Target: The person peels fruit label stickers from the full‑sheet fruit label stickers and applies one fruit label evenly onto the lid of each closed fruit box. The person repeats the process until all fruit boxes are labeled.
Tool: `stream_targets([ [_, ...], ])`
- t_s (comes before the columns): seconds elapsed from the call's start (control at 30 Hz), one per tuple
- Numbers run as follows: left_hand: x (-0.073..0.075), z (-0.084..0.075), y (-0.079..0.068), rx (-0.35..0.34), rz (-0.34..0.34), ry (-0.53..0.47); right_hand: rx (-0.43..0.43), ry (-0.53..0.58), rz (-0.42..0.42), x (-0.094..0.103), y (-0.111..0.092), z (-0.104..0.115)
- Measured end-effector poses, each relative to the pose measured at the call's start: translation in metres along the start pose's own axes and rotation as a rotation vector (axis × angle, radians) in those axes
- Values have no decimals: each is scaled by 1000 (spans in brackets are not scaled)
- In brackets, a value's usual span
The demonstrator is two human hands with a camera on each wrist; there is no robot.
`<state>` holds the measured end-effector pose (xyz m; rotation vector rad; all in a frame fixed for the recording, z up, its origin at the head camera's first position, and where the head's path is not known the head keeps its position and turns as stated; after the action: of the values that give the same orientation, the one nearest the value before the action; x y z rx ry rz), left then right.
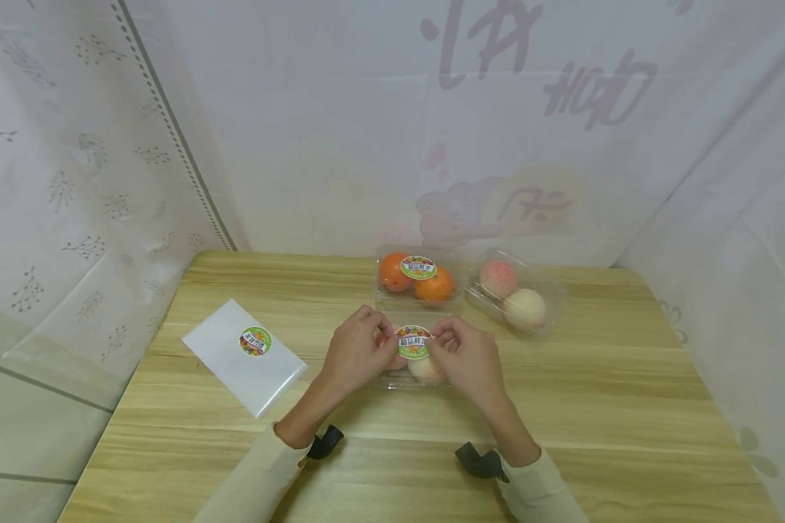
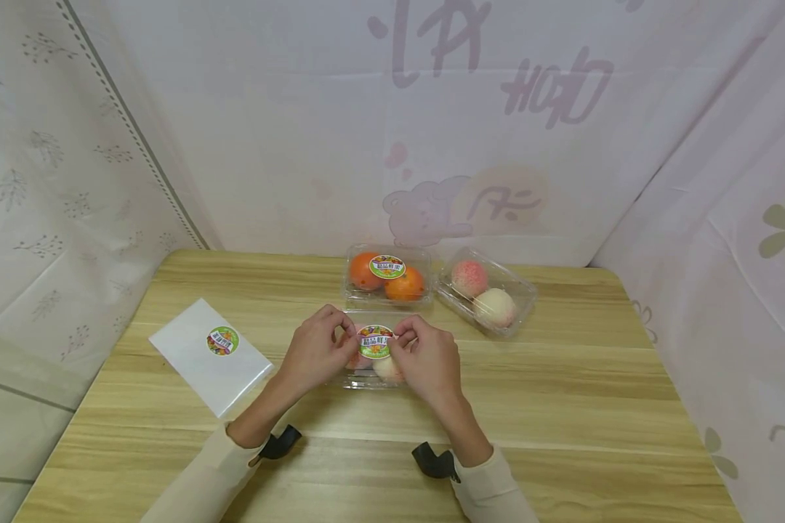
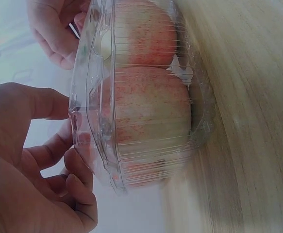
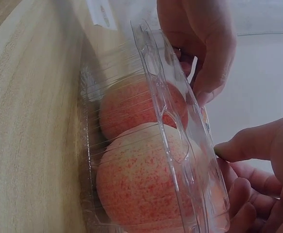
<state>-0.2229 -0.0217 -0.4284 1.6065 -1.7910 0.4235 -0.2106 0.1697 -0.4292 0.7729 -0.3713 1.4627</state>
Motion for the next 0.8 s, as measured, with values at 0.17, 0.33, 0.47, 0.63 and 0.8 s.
stream_targets([
  [0.17,0,0,0,-4,-4,10,1,-29,18,-3,0,0],
  [0.33,1,-1,0,-14,-11,8,-8,-78,31,-5,1,2],
  [0.47,2,-4,-1,-28,-18,-1,-20,-130,31,-7,0,2],
  [0.63,2,-3,-2,-26,-16,-2,-13,-152,27,-8,0,4],
  [0.8,1,-2,-1,-19,-8,9,10,-166,22,-8,0,4],
])
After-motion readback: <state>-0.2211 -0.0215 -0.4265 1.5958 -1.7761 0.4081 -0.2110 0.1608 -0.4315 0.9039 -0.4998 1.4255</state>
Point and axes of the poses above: each hand's wrist, its own y-axis towards the middle knuckle, its own x-axis out of the back of the hand, z = x × y, the point moved 10 cm from there along y, towards the middle knuckle, and after that the axes turned 3 degrees about x, right-handed, at the moved point
